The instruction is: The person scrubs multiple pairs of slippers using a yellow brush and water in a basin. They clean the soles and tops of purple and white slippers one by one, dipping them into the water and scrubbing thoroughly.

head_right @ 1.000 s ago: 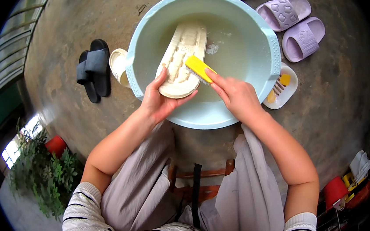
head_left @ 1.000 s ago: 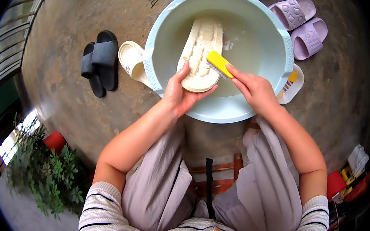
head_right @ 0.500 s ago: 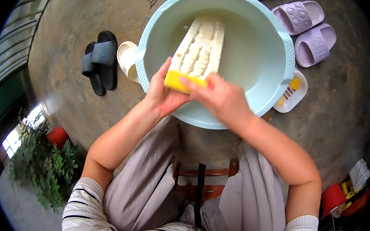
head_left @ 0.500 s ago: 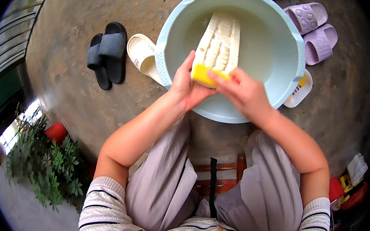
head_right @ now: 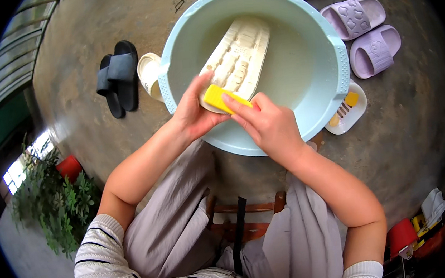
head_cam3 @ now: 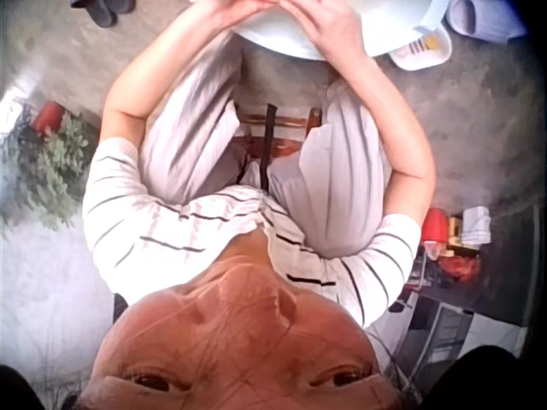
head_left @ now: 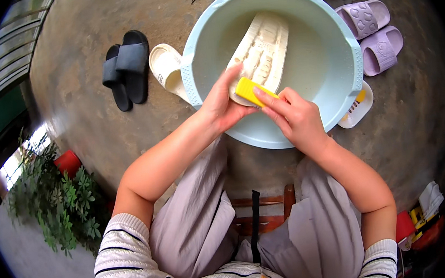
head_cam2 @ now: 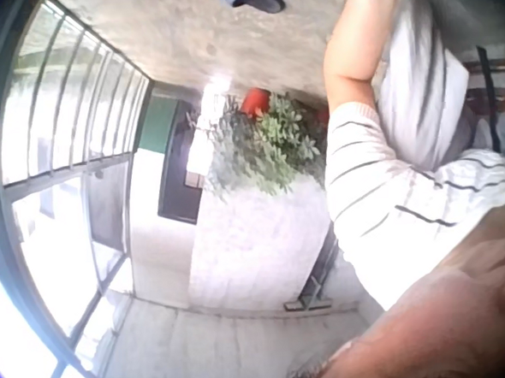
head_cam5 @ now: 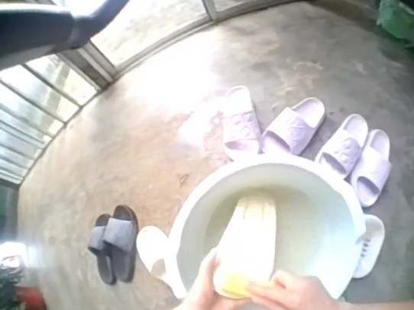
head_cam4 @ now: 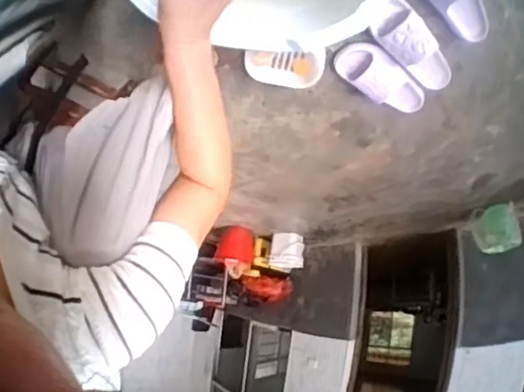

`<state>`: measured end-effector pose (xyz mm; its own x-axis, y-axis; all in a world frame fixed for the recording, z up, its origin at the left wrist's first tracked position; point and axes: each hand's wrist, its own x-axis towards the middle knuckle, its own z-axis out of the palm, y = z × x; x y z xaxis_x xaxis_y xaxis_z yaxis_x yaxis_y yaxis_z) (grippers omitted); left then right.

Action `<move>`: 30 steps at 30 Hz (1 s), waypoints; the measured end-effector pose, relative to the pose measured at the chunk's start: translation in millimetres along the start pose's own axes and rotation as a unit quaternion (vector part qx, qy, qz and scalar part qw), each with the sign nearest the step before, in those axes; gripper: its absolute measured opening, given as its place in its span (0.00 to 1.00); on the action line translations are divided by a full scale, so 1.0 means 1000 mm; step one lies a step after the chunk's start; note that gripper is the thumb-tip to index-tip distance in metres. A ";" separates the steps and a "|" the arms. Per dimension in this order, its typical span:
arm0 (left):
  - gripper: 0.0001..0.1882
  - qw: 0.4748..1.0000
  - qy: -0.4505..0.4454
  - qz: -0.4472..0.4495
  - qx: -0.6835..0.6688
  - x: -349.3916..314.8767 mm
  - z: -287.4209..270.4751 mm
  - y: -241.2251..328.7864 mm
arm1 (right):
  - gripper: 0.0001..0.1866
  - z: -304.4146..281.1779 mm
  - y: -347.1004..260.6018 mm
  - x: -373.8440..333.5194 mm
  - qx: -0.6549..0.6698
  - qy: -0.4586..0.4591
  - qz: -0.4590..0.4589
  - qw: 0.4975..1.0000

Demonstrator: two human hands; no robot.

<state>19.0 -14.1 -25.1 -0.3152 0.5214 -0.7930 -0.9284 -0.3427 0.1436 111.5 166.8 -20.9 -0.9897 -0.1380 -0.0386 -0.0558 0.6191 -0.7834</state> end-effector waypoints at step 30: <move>0.48 0.989 -0.075 0.002 0.127 -0.036 0.023 -0.002 | 0.25 -0.035 0.013 -0.012 -0.046 0.054 0.000 0.998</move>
<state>28.0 -13.8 17.2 -0.3271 0.6369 -0.6981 -0.9404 -0.1471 0.3065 118.5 203.6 -9.3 -0.9978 -0.0577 0.0326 -0.0633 0.6874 -0.7235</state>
